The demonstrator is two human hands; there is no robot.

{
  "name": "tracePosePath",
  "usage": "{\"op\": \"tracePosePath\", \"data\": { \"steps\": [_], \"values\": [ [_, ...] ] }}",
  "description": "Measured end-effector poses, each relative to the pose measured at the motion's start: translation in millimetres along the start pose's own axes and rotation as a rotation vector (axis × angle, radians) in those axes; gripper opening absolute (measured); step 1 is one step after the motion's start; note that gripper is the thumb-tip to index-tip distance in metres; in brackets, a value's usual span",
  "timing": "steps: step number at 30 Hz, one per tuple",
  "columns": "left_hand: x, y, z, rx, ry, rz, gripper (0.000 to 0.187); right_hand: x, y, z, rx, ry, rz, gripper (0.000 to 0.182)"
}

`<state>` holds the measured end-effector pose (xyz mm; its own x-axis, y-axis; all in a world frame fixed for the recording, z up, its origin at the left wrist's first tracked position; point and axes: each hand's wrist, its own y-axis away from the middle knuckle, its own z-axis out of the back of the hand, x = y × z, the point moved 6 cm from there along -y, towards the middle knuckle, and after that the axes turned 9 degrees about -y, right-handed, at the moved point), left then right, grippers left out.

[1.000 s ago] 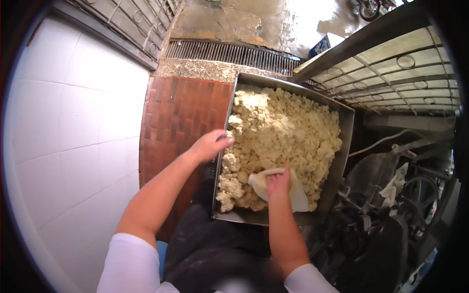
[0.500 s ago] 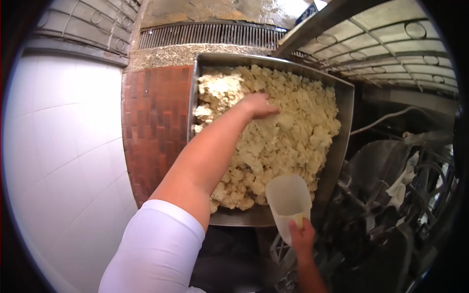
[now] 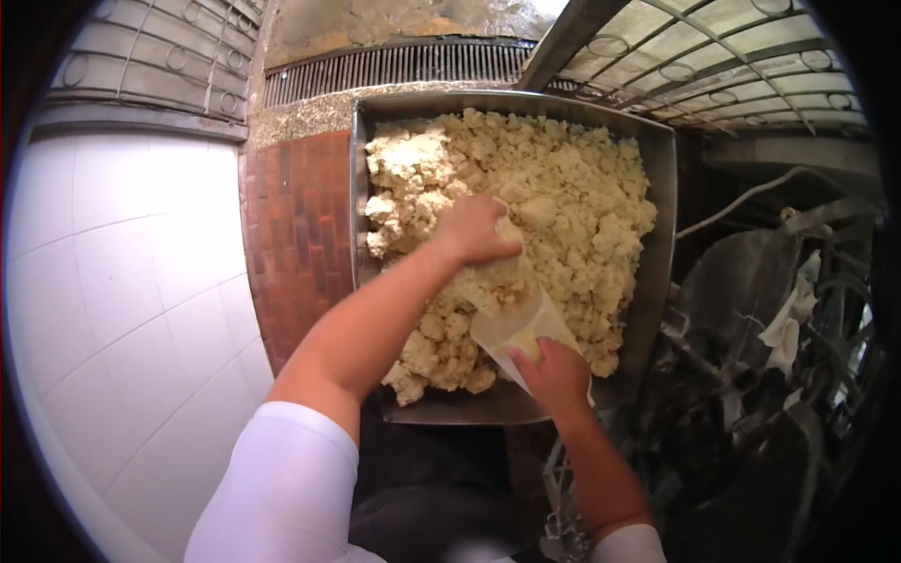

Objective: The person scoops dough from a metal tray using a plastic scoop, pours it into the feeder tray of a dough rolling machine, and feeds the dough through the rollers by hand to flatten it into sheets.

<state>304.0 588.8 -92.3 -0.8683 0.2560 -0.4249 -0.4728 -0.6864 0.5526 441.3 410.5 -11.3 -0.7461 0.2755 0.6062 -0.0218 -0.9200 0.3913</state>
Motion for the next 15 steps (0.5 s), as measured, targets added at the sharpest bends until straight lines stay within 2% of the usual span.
{"op": "tracePosePath", "data": {
  "steps": [1, 3, 4, 6, 7, 9, 12, 13, 15],
  "values": [
    [-12.2, 14.2, -9.8, -0.004, 0.000, -0.003, 0.072, -3.0, 0.5, -3.1, 0.038, 0.015, -0.037, 0.043],
    [-31.6, 42.3, -20.9, -0.203, -0.159, 0.075, 0.063, -4.7, 0.6, -6.7, 0.070, 0.030, -0.065, 0.043],
    [-38.5, 52.7, -37.0, -0.208, -0.160, 0.077, 0.063, -5.4, 2.6, -7.3, 0.057, 0.021, -0.072, 0.043],
    [-46.0, 79.9, -52.6, -0.551, -0.090, 0.059, 0.056, -4.6, 8.3, -11.0, 0.048, 0.010, -0.073, 0.043],
    [-47.3, 90.7, -58.1, -0.558, -0.094, 0.061, 0.056, -4.0, 9.4, -10.4, 0.022, -0.003, -0.059, 0.043],
    [-43.9, 101.2, -91.0, -0.189, 0.381, 0.054, 0.055, -4.8, 11.3, -9.5, -0.010, -0.019, -0.045, 0.042],
    [-33.7, 116.9, -117.7, -0.199, 0.464, -0.019, 0.052, -8.2, 13.2, -13.8, 0.025, 0.009, -0.046, 0.043],
    [-28.3, 116.7, -98.6, -0.200, 0.462, -0.022, 0.052, -8.4, 13.4, -13.4, 0.010, 0.005, -0.025, 0.043],
    [4.9, 97.7, -63.5, -0.078, 0.519, 0.123, 0.044, -8.8, 14.1, -11.8, -0.003, -0.001, -0.008, 0.044]
  ]
}}
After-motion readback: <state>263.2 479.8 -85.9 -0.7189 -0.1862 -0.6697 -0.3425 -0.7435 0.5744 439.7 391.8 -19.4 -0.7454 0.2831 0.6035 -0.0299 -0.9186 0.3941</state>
